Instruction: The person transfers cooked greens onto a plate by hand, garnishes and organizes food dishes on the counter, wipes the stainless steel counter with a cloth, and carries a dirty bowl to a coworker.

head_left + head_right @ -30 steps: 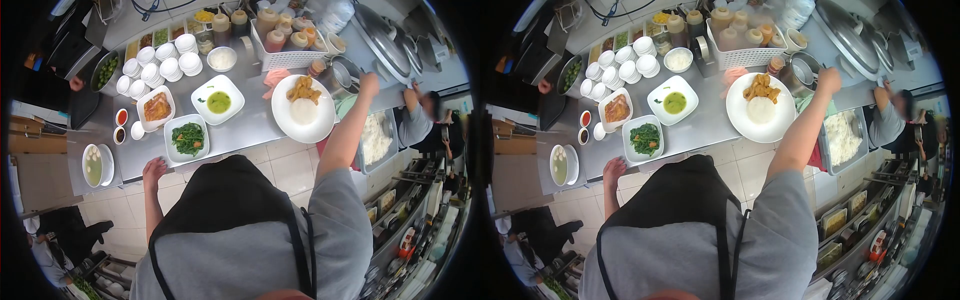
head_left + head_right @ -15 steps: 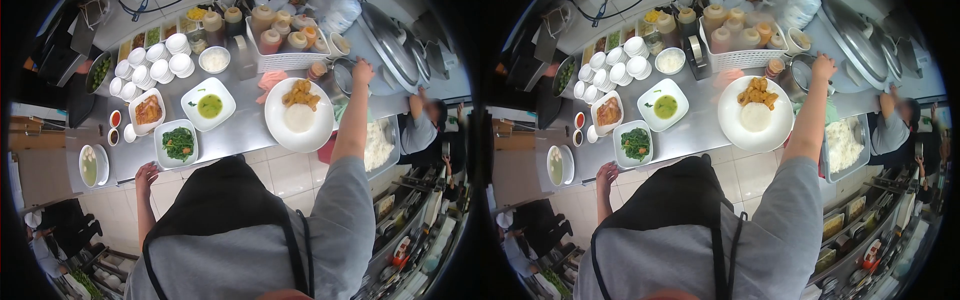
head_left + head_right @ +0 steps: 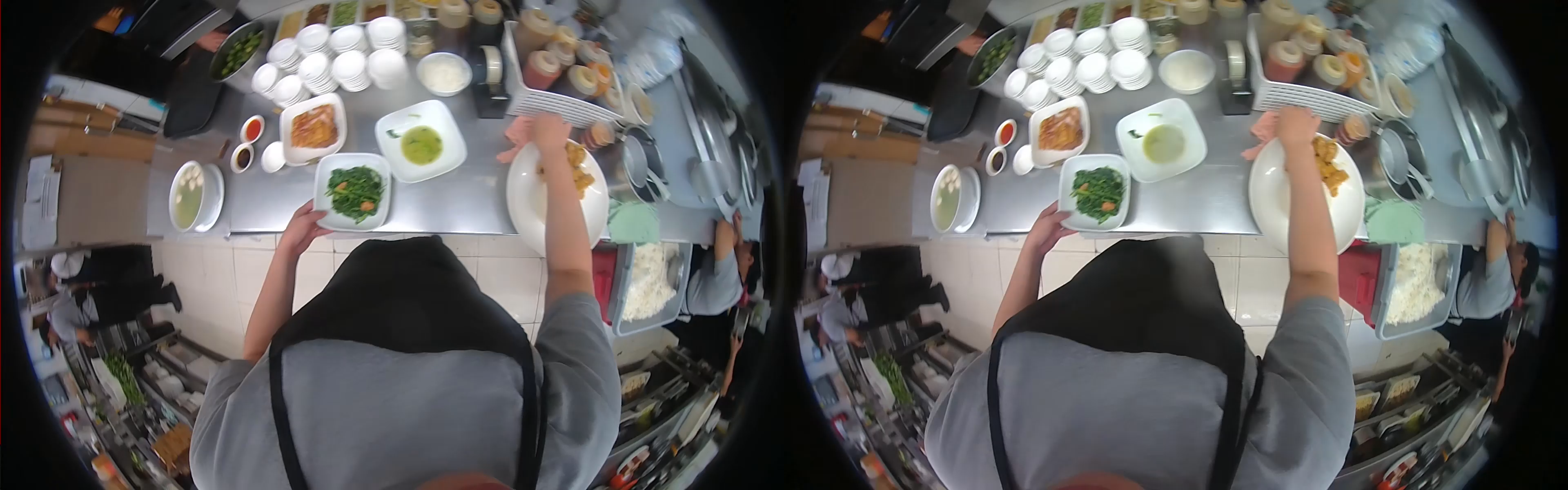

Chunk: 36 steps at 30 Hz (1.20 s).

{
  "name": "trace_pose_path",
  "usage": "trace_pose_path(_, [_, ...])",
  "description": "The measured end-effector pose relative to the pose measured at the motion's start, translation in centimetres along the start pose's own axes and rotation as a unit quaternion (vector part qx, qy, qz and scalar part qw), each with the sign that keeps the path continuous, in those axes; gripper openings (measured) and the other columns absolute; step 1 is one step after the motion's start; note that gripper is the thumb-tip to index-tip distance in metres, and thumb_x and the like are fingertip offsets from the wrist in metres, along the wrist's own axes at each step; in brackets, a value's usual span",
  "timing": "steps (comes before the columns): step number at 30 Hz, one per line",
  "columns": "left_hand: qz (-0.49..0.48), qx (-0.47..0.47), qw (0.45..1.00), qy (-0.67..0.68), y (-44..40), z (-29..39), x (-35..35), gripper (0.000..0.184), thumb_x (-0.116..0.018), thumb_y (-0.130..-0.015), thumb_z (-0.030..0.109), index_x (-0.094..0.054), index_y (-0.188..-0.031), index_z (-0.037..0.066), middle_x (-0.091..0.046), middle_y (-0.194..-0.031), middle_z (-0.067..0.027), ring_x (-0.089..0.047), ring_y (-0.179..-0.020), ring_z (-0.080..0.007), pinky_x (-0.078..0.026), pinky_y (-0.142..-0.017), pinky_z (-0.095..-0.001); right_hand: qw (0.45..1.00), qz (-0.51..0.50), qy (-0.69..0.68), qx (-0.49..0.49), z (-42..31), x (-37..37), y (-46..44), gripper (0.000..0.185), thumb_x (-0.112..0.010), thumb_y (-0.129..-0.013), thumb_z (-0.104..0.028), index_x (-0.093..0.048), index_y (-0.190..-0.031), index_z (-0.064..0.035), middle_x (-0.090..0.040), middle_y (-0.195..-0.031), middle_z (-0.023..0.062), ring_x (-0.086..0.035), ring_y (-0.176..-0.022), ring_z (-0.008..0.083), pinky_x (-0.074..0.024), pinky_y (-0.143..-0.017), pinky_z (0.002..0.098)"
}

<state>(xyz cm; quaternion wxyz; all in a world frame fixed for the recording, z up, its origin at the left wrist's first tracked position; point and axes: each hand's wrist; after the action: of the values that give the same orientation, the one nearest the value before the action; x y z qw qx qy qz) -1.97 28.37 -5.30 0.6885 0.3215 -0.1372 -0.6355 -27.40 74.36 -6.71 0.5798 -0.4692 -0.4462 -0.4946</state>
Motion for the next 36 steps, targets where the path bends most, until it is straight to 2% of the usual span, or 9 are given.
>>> trace_pose_path(5, [0.011,-0.029,0.999,0.023,-0.1,-0.6,0.2,0.042,-0.047,-0.078,0.003,-0.040,-0.119,-0.005,-0.053,-0.109,-0.0163,-0.058,-0.093,-0.0246,-0.053,-0.075,-0.0329,0.989,-0.045,-0.142,-0.009,0.4,4.2,0.2,0.018,-0.052,-0.073,-0.014,-0.064,-0.084,-0.0075,-0.064,-0.083,0.0092,-0.060,-0.084,0.0239,-0.0446,-0.070,0.0333])
trace_pose_path(7, [0.015,-0.037,0.999,0.026,0.7,-0.2,0.1,0.042,-0.046,-0.076,0.001,-0.042,-0.118,-0.006,-0.054,-0.107,-0.0159,-0.059,-0.091,-0.0246,-0.053,-0.074,-0.0334,0.911,0.075,-0.405,0.002,1.7,5.7,1.1,0.013,-0.053,-0.076,-0.011,-0.062,-0.083,-0.0039,-0.064,-0.077,0.0066,-0.060,-0.078,0.0208,-0.0439,-0.068,0.0280])
trace_pose_path(11, [0.021,-0.056,0.998,0.013,2.7,1.0,0.1,0.042,-0.047,-0.075,0.001,-0.044,-0.116,-0.006,-0.056,-0.103,-0.0153,-0.060,-0.088,-0.0236,-0.054,-0.073,-0.0329,0.852,0.061,-0.520,-0.010,0.2,12.6,3.8,0.008,-0.055,-0.078,-0.010,-0.059,-0.078,-0.0039,-0.061,-0.080,0.0037,-0.056,-0.078,0.0161,-0.0411,-0.072,0.0261])
trace_pose_path(13, [0.021,-0.065,0.998,0.006,3.9,2.1,-0.2,0.042,-0.047,-0.075,0.002,-0.045,-0.116,-0.006,-0.057,-0.102,-0.0149,-0.061,-0.087,-0.0229,-0.054,-0.072,-0.0326,0.759,0.070,-0.642,0.078,-1.8,15.6,5.5,0.007,-0.052,-0.083,-0.010,-0.056,-0.082,-0.0058,-0.058,-0.087,0.0014,-0.049,-0.079,0.0109,-0.0377,-0.074,0.0225])
trace_pose_path(14, [0.018,-0.075,0.997,0.001,4.5,2.8,-0.5,0.041,-0.046,-0.074,0.001,-0.046,-0.115,-0.005,-0.058,-0.100,-0.0137,-0.061,-0.085,-0.0210,-0.054,-0.070,-0.0309,0.760,0.071,-0.642,0.079,-2.7,16.8,6.4,0.007,-0.052,-0.083,-0.010,-0.056,-0.082,-0.0058,-0.058,-0.087,0.0014,-0.049,-0.079,0.0109,-0.0377,-0.074,0.0225])
trace_pose_path(16, [0.014,-0.088,0.996,-0.002,5.5,4.1,-0.8,0.041,-0.046,-0.074,0.000,-0.047,-0.115,-0.004,-0.059,-0.098,-0.0125,-0.061,-0.083,-0.0191,-0.053,-0.067,-0.0292,0.645,-0.018,-0.758,0.095,-4.7,18.8,8.0,0.006,-0.051,-0.084,-0.010,-0.052,-0.089,-0.0066,-0.056,-0.092,0.0007,-0.047,-0.083,0.0081,-0.0353,-0.076,0.0198])
trace_pose_path(26, [0.028,-0.133,0.990,-0.044,9.2,6.1,1.6,0.040,-0.046,-0.071,0.005,-0.052,-0.109,-0.005,-0.059,-0.091,-0.0107,-0.060,-0.076,-0.0162,-0.052,-0.064,-0.0277,0.636,-0.144,-0.749,0.117,-21.3,15.1,12.8,0.009,-0.054,-0.081,-0.007,-0.058,-0.088,-0.0027,-0.055,-0.080,0.0013,-0.051,-0.080,0.0102,-0.0415,-0.071,0.0226])
trace_pose_path(31, [0.024,-0.120,0.991,-0.049,9.3,4.9,1.8,0.040,-0.047,-0.071,0.004,-0.052,-0.109,-0.005,-0.059,-0.089,-0.0106,-0.060,-0.074,-0.0166,-0.053,-0.062,-0.0280,0.728,-0.076,-0.555,0.396,-26.4,13.4,11.7,0.012,-0.056,-0.076,-0.010,-0.062,-0.082,-0.0027,-0.056,-0.089,0.0119,-0.055,-0.085,0.0258,-0.0429,-0.077,0.0318])
trace_pose_path(36, [0.042,-0.102,0.992,-0.054,8.4,3.8,3.5,0.040,-0.047,-0.071,0.006,-0.052,-0.109,-0.004,-0.060,-0.091,-0.0111,-0.061,-0.074,-0.0167,-0.053,-0.064,-0.0288,0.781,-0.160,-0.481,0.363,-28.0,13.7,11.8,0.017,-0.055,-0.077,-0.014,-0.059,-0.090,-0.0044,-0.054,-0.097,0.0139,-0.053,-0.089,0.0294,-0.0422,-0.078,0.0363])
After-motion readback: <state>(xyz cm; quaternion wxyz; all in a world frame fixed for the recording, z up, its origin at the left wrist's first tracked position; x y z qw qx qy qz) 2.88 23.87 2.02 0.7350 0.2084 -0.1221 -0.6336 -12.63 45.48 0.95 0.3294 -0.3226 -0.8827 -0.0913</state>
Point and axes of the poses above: each hand's wrist, its own y-axis away from the middle knuckle, its own x-axis out of the back of the hand, z = x × y
